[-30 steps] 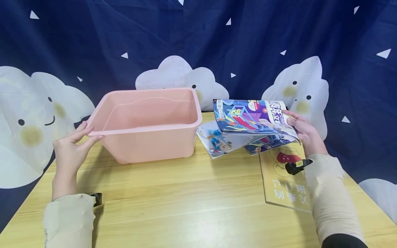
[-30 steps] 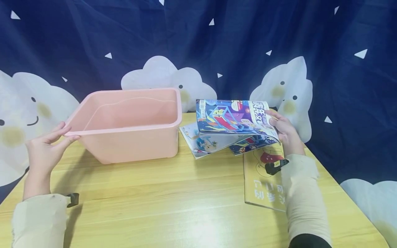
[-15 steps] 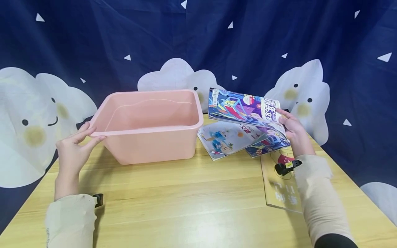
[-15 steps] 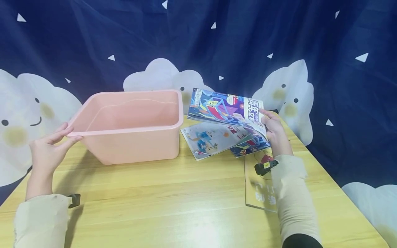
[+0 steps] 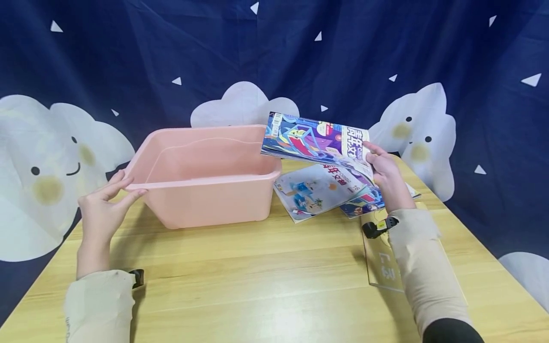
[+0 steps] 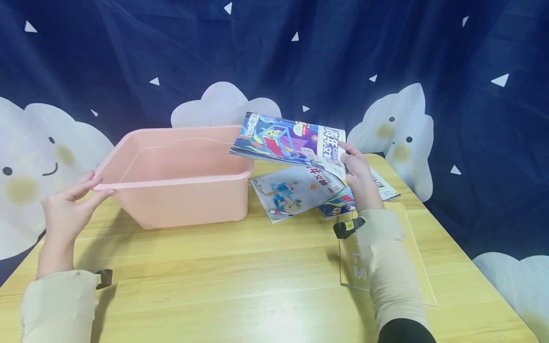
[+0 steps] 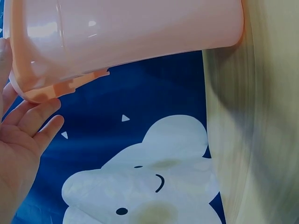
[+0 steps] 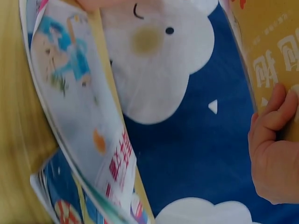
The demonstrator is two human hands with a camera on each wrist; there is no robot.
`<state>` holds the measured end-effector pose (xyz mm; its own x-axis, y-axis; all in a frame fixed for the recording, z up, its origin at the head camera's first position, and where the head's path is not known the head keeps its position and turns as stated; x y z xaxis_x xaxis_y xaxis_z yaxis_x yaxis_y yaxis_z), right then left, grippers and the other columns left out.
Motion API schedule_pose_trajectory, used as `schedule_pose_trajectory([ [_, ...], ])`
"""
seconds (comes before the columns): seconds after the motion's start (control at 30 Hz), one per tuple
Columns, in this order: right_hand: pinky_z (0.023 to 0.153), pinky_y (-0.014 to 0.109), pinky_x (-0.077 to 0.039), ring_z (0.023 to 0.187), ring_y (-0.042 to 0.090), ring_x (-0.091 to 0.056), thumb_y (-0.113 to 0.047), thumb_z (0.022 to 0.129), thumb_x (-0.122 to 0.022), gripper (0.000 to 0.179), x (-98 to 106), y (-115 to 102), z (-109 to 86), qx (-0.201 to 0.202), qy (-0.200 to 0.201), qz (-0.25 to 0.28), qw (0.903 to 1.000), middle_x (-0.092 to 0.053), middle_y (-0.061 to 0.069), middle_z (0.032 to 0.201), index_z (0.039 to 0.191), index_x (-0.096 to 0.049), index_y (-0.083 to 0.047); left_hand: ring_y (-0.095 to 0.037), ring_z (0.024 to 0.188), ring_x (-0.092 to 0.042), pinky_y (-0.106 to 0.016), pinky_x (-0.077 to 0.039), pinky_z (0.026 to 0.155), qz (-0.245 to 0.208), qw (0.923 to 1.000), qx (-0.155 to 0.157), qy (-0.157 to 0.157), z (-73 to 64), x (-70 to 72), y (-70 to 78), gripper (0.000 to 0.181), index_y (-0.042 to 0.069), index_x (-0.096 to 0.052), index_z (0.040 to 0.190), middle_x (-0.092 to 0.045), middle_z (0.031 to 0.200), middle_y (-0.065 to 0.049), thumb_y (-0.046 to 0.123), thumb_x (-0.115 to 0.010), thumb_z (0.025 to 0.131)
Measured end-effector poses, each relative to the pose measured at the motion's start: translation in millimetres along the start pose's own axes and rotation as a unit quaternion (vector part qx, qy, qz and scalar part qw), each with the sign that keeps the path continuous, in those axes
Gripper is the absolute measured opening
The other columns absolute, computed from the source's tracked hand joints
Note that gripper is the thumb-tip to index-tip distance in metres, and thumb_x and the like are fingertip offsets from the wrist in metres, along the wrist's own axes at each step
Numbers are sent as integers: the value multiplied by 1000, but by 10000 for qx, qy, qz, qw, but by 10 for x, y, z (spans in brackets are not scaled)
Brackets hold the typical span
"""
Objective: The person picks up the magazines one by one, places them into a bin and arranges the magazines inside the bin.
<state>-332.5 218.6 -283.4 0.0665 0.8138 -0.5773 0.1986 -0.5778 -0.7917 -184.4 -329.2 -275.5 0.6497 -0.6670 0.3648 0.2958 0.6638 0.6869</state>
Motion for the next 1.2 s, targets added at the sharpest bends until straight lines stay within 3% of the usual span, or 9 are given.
schedule_pose_trajectory([
  [0.23, 62, 26, -51, 80, 15, -58, -3, 95, -32, 43, -259, 95, 21, 118, 13, -359, 9993, -44, 7, 112, 137, -36, -15, -5, 106, -52, -19, -36, 93, -32, 9998, 37, 168, -6, 16, -22, 38, -1, -66, 102, -57, 112, -15, 7, -78, 67],
  [0.5, 57, 24, -50, 77, 14, -56, 2, 94, -32, 42, -554, 189, 54, 328, -9, -755, 9966, -46, 9, 106, 134, -38, -10, -4, 106, -52, -20, -36, 93, -37, 9999, 47, 147, -7, 14, -26, 38, -1, -65, 102, -57, 112, -13, 8, -78, 67],
  [0.83, 56, 22, -50, 100, 23, -49, 7, 92, -31, 44, -901, 326, 156, 542, 195, -1057, 9927, -44, 14, 121, 131, -44, -8, -4, 107, -51, -20, -36, 92, 54, 10000, 39, 60, 7, -5, -2, 39, 1, -66, 103, -56, 114, -15, 8, -78, 67],
  [1.2, 58, 22, -49, 102, 23, -50, 9, 91, -29, 45, -1281, 462, 200, 652, 73, -1249, 9900, -45, 17, 126, 128, -47, -7, -4, 106, -52, -18, -37, 91, 64, 9999, 72, 95, 11, -9, -14, 38, 1, -66, 102, -57, 113, -13, 8, -78, 67],
])
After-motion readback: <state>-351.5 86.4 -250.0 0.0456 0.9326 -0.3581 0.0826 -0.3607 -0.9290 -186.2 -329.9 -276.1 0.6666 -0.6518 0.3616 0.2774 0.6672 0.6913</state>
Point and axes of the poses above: each hand's wrist, its own z-axis towards the middle knuckle, its own x-axis out of the back of the hand, y = z × x, the point moved 5 cm from there along z, towards the middle knuckle
